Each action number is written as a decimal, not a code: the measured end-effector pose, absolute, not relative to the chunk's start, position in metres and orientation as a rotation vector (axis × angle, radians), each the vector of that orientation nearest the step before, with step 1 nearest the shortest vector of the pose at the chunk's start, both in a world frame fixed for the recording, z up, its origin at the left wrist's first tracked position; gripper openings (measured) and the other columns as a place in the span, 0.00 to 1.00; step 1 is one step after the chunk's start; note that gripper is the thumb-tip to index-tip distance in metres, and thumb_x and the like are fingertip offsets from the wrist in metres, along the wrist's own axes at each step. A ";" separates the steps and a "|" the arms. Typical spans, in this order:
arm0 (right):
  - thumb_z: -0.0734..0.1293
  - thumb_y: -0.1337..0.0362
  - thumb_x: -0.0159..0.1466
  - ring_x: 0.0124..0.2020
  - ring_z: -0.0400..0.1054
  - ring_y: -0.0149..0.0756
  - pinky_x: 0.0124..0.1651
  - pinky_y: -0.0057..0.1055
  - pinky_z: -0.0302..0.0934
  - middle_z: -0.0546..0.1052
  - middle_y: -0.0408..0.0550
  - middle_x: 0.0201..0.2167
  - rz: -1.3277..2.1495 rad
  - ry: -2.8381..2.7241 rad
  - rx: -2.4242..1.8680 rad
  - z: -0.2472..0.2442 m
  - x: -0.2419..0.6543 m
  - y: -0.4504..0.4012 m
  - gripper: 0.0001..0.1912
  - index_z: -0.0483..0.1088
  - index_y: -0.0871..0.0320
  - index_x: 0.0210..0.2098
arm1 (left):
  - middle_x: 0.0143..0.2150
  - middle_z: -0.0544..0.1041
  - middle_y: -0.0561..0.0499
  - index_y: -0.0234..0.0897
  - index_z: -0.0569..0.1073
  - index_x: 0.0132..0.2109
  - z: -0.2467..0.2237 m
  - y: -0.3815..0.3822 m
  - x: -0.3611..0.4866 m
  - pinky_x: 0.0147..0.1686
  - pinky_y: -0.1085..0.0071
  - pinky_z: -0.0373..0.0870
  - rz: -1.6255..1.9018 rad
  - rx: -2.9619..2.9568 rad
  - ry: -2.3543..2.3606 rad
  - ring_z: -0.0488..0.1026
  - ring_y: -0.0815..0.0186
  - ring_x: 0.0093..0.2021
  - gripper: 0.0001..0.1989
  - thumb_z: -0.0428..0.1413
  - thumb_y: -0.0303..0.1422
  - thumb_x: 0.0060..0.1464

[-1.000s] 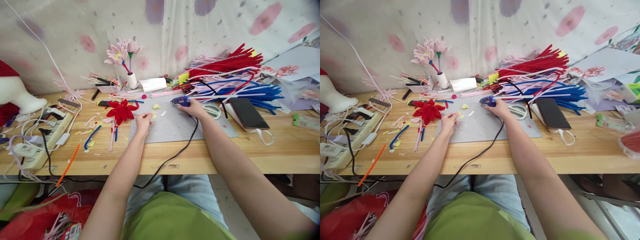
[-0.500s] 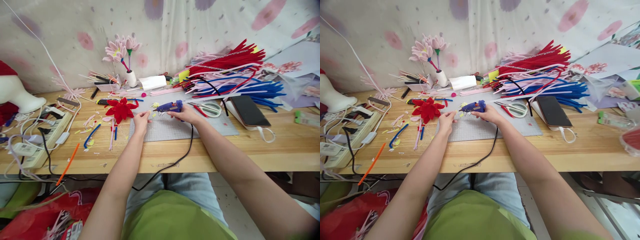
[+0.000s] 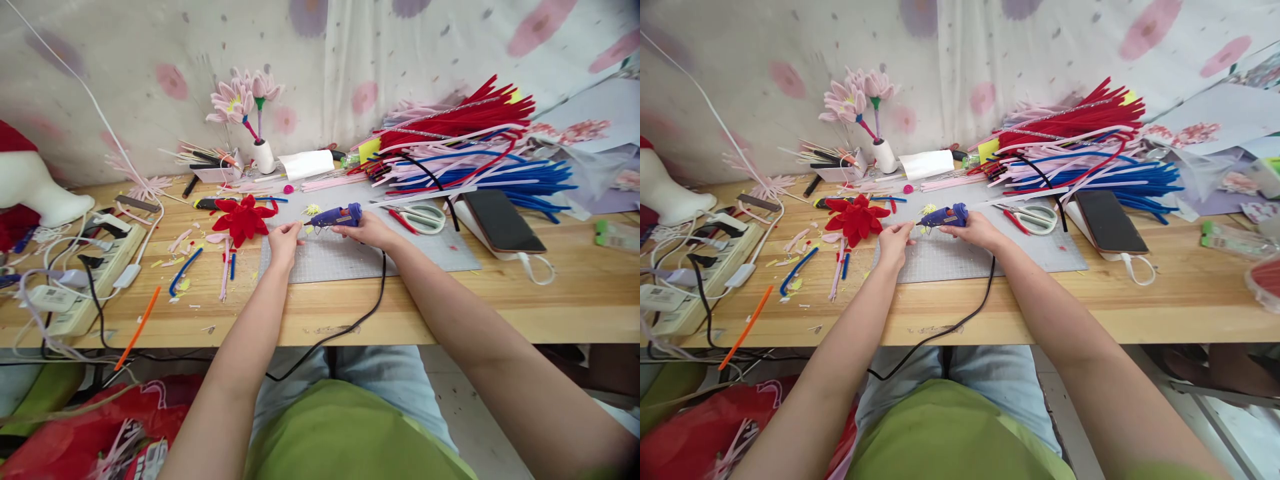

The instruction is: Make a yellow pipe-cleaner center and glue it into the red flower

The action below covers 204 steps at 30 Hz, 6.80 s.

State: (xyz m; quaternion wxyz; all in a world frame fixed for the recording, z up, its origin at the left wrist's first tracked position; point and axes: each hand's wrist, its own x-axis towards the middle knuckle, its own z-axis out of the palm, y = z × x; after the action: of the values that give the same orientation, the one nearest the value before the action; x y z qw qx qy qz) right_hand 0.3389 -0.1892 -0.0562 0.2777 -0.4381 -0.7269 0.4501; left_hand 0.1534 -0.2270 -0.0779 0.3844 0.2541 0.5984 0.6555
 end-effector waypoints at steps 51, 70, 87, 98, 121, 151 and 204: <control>0.70 0.49 0.49 0.17 0.57 0.24 0.21 0.25 0.52 0.69 0.40 0.19 1.201 -1.909 -1.213 -0.051 0.339 -0.191 0.23 0.69 0.58 0.37 | 0.15 0.62 0.60 0.31 0.72 0.24 -0.072 -0.231 0.154 0.15 0.79 0.61 1.610 0.691 1.471 0.56 0.79 0.14 0.07 0.61 0.30 0.36; 0.69 0.46 0.49 0.17 0.56 0.23 0.20 0.25 0.51 0.68 0.41 0.18 1.184 -1.953 -1.249 -0.049 0.352 -0.187 0.22 0.67 0.60 0.27 | 0.13 0.58 0.61 0.31 0.70 0.24 -0.069 -0.232 0.149 0.15 0.79 0.58 1.613 0.616 1.366 0.54 0.79 0.15 0.09 0.63 0.31 0.34; 0.65 0.44 0.51 0.20 0.63 0.32 0.26 0.31 0.58 0.68 0.46 0.17 0.782 -1.591 -1.578 -0.068 0.365 -0.158 0.23 0.71 0.61 0.24 | 0.17 0.62 0.61 0.31 0.71 0.27 -0.066 -0.233 0.146 0.15 0.79 0.59 1.593 0.572 1.307 0.54 0.80 0.16 0.13 0.65 0.30 0.31; 0.68 0.44 0.48 0.38 0.68 0.46 0.40 0.39 0.60 0.75 0.56 0.34 0.474 -1.781 -1.640 -0.069 0.364 -0.149 0.27 0.70 0.60 0.35 | 0.17 0.62 0.61 0.32 0.69 0.26 -0.062 -0.235 0.149 0.17 0.79 0.57 1.639 0.518 1.304 0.55 0.80 0.16 0.11 0.64 0.28 0.32; 0.68 0.71 0.48 0.23 0.64 0.26 0.28 0.24 0.55 0.69 0.36 0.20 1.312 -1.713 -1.144 -0.054 0.268 -0.192 0.12 0.60 0.57 0.29 | 0.15 0.61 0.60 0.33 0.67 0.21 -0.064 -0.238 0.158 0.15 0.80 0.54 1.575 0.608 1.306 0.54 0.79 0.16 0.09 0.62 0.27 0.35; 0.71 0.70 0.50 0.20 0.66 0.25 0.25 0.24 0.62 0.71 0.40 0.18 1.545 -1.566 -1.096 -0.071 0.328 -0.178 0.09 0.64 0.60 0.26 | 0.13 0.60 0.55 0.36 0.66 0.13 -0.027 -0.174 0.141 0.24 0.78 0.58 0.970 1.463 1.950 0.67 0.67 0.24 0.15 0.66 0.19 0.24; 0.59 0.70 0.59 0.39 0.67 0.37 0.37 0.30 0.56 0.75 0.49 0.38 0.377 -2.236 -1.397 -0.066 0.315 -0.174 0.13 0.68 0.58 0.43 | 0.37 0.75 0.47 0.38 0.71 0.46 -0.072 -0.239 0.109 0.45 0.65 0.62 1.331 1.758 2.209 0.70 0.62 0.41 0.13 0.45 0.33 0.57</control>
State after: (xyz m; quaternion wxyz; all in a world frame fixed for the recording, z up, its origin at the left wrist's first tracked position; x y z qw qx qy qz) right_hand 0.3152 -0.1738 -0.0656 0.2371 -0.5096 -0.8156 0.1374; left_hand 0.1091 -0.2394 -0.0724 0.0101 0.5632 0.7077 0.4264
